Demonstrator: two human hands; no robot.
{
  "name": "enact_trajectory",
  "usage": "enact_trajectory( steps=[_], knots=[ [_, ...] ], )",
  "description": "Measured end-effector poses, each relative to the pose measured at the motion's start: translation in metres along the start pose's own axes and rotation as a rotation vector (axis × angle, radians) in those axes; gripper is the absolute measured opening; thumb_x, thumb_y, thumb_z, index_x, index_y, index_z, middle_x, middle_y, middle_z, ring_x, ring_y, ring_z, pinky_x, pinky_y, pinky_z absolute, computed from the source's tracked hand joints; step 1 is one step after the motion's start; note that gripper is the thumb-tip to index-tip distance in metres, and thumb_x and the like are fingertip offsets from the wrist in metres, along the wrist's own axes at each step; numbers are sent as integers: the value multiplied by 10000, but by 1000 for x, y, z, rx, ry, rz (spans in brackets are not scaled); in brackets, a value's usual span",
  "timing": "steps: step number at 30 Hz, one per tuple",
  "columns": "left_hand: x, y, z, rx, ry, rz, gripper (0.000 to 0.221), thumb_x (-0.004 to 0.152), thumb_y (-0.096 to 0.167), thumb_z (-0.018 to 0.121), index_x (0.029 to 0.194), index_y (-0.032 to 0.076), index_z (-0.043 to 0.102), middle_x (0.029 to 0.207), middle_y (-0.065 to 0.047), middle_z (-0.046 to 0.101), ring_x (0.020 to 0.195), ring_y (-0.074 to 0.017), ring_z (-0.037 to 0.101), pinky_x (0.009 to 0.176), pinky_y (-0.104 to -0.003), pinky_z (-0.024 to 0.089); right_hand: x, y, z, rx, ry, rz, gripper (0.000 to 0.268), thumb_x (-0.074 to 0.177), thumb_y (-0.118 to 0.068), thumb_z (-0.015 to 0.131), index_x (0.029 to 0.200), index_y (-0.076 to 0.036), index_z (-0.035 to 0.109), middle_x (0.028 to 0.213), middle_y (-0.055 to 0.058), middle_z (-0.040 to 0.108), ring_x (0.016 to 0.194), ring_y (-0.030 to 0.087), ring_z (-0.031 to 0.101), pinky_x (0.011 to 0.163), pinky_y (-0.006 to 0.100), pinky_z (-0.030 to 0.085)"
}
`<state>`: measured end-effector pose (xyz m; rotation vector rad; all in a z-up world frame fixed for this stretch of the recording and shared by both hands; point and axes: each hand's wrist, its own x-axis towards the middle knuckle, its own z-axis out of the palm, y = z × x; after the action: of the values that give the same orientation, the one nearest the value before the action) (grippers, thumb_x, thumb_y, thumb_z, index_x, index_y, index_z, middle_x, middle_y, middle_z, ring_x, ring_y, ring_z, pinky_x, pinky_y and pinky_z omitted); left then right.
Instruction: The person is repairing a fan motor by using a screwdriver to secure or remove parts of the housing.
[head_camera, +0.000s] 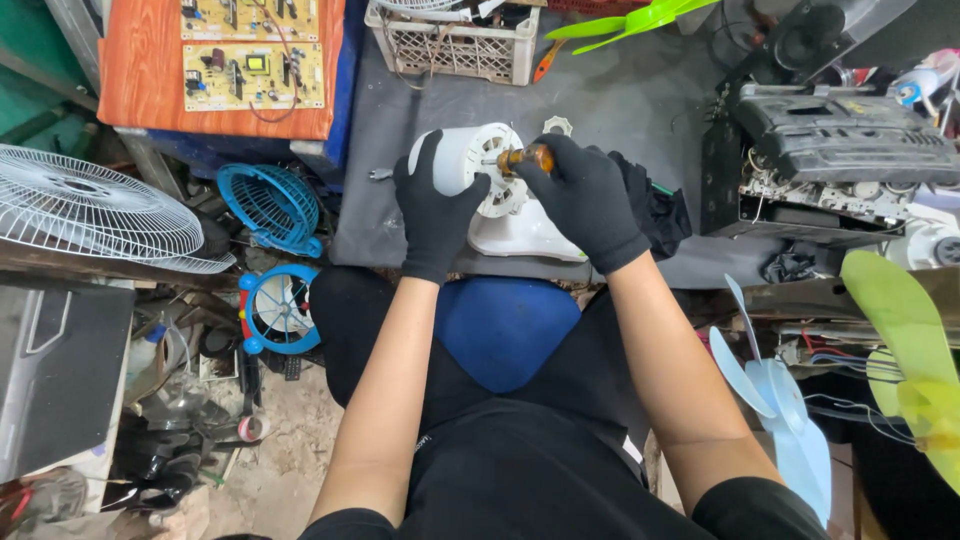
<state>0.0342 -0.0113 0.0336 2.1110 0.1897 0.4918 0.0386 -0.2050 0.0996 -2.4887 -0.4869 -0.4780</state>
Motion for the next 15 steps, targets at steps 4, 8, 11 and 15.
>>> enact_trajectory(
  steps=[4, 8, 11, 15],
  knots=[
    [0, 5, -4, -23, -8, -8, 751, 662, 325, 785, 1351, 171, 529, 1299, -102, 572, 1251, -314, 447, 1064, -472, 394, 9, -22, -19, 124, -56, 9, 181, 941, -260, 647, 863, -97, 634, 646, 82, 586, 584, 277, 555, 563, 386, 379],
    [-5, -1, -5, -1, -17, 10, 760, 676, 332, 788, 1368, 180, 512, 1341, -82, 568, 1274, -313, 430, 1098, -461, 363, 0, -19, -20, 131, -61, -193, 508, 1028, -109, 510, 1511, -40, 366, 887, 145, 537, 753, 314, 504, 624, 431, 359],
    [-2, -1, -3, -6, -16, 1, 763, 667, 317, 786, 1368, 189, 512, 1323, -89, 570, 1270, -307, 431, 1097, -453, 367, 7, -26, -27, 155, -111, -130, 279, 981, -160, 562, 1229, -60, 481, 793, 112, 542, 644, 293, 506, 565, 411, 347],
    [-3, 7, -8, -48, -42, -81, 759, 661, 328, 797, 1362, 244, 517, 1280, -146, 509, 1239, -342, 496, 1030, -485, 449, 3, -12, -6, 53, 67, -41, 420, 956, -283, 778, 673, -125, 511, 541, 15, 413, 488, 179, 435, 520, 349, 347]
  ],
)
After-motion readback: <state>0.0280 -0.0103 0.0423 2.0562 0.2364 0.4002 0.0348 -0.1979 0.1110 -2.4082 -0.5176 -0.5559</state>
